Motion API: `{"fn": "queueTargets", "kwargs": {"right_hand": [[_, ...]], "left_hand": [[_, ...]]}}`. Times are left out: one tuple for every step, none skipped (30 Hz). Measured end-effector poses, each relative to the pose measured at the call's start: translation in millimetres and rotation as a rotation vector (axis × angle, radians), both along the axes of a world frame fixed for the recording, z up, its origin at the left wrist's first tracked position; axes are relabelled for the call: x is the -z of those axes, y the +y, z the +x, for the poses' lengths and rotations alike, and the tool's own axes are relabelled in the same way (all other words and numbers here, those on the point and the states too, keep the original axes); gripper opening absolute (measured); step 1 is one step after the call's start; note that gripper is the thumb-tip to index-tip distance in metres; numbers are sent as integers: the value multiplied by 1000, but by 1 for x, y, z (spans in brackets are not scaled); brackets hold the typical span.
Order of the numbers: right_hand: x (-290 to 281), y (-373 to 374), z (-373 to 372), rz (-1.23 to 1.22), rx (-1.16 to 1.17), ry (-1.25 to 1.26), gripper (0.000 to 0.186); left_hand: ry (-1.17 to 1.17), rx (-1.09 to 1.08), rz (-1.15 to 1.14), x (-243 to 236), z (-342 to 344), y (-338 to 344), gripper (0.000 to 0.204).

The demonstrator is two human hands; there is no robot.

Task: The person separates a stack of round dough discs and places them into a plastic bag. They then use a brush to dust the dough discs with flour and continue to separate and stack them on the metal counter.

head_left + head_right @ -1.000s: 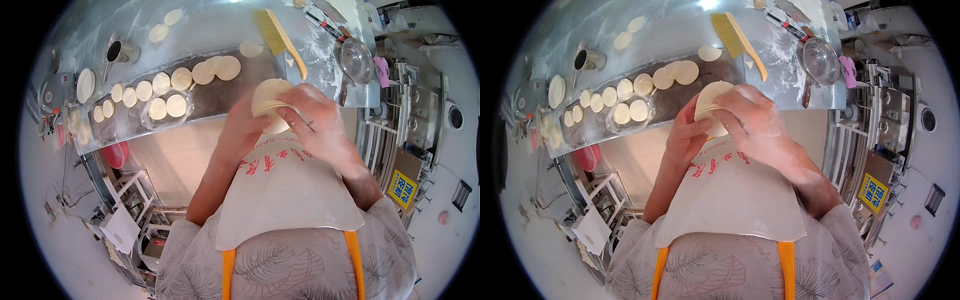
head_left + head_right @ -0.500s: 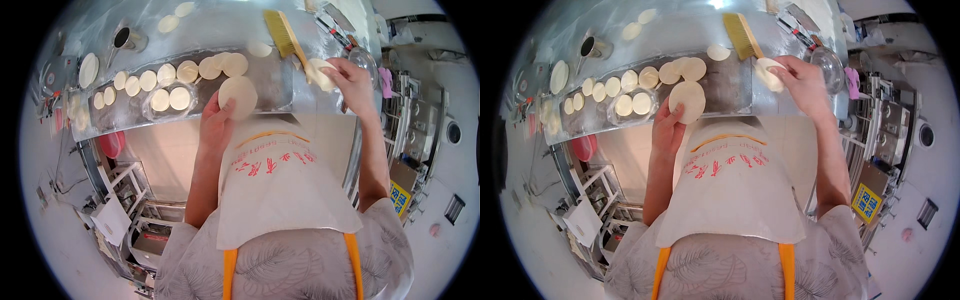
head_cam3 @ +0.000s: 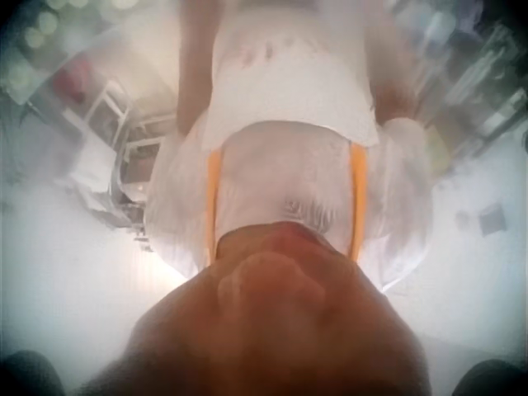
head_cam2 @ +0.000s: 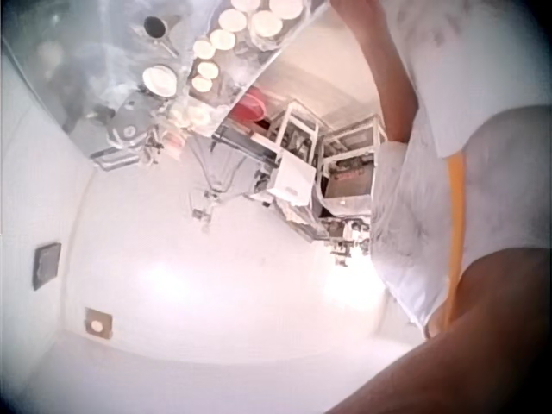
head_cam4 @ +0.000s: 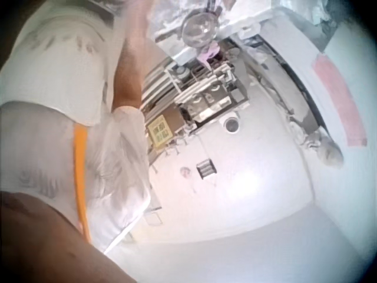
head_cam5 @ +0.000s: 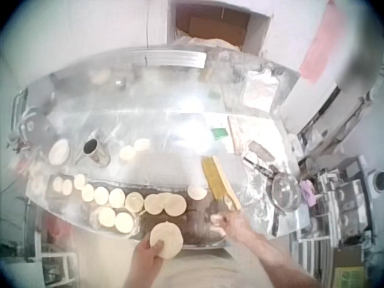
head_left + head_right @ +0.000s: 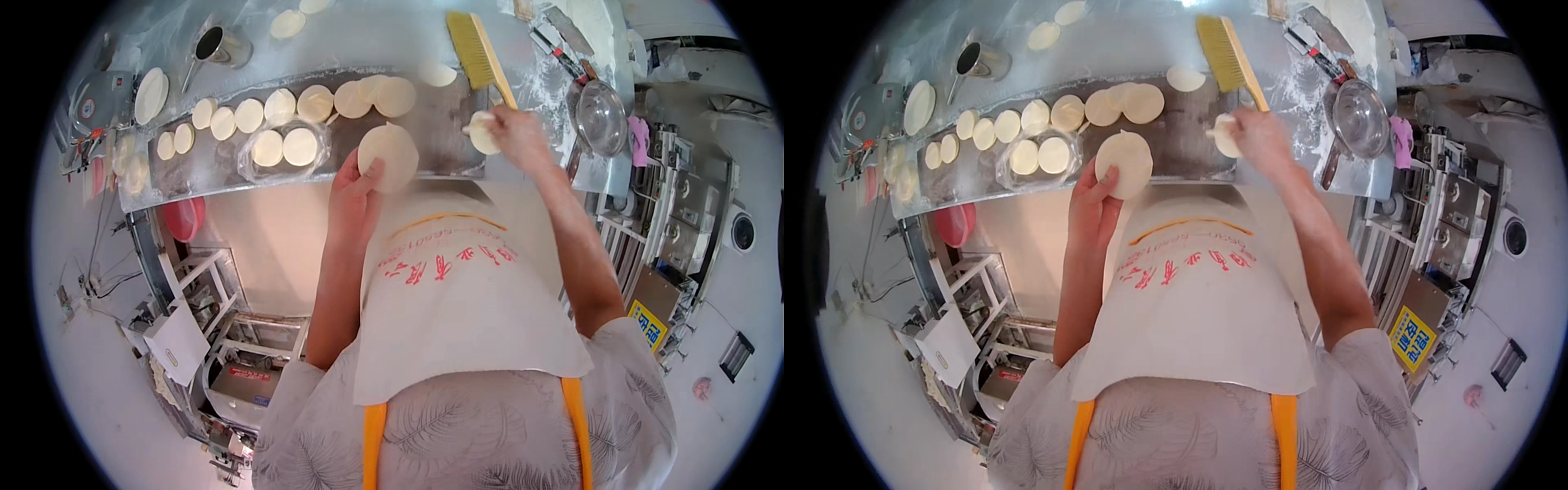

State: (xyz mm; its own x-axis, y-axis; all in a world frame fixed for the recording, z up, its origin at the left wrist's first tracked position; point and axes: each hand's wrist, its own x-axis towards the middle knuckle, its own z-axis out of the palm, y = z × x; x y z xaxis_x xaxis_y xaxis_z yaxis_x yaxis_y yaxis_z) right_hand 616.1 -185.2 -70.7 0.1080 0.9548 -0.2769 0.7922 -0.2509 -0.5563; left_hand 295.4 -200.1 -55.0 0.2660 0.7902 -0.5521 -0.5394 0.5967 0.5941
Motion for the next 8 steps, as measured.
{"fn": "queueTargets", "kwargs": {"right_hand": [[5, 9, -8, -29, -49, 8, 24], [9, 14, -17, -53, -13, 115, 24], [11, 17, -26, -78, 24, 221, 25], [15, 15, -33, -109, 67, 328, 25], [22, 13, -38, -132, 125, 420, 26], [32, 11, -42, -154, 185, 511, 26], [44, 12, -43, -174, 234, 599, 27], [62, 14, -35, -103, 74, 130, 27]], "left_hand": [[-18, -17, 7, 3, 3, 7, 49], [-31, -21, 19, 1, 3, 9, 49], [-44, -24, 31, -2, 3, 11, 49], [-57, -21, 37, -4, 2, 10, 49], [-63, -29, 35, -5, 0, 9, 49], [-70, -35, 34, -5, -2, 8, 49], [-80, -51, 39, -6, -3, 7, 50], [-79, -51, 40, -7, -3, 7, 50]]}}
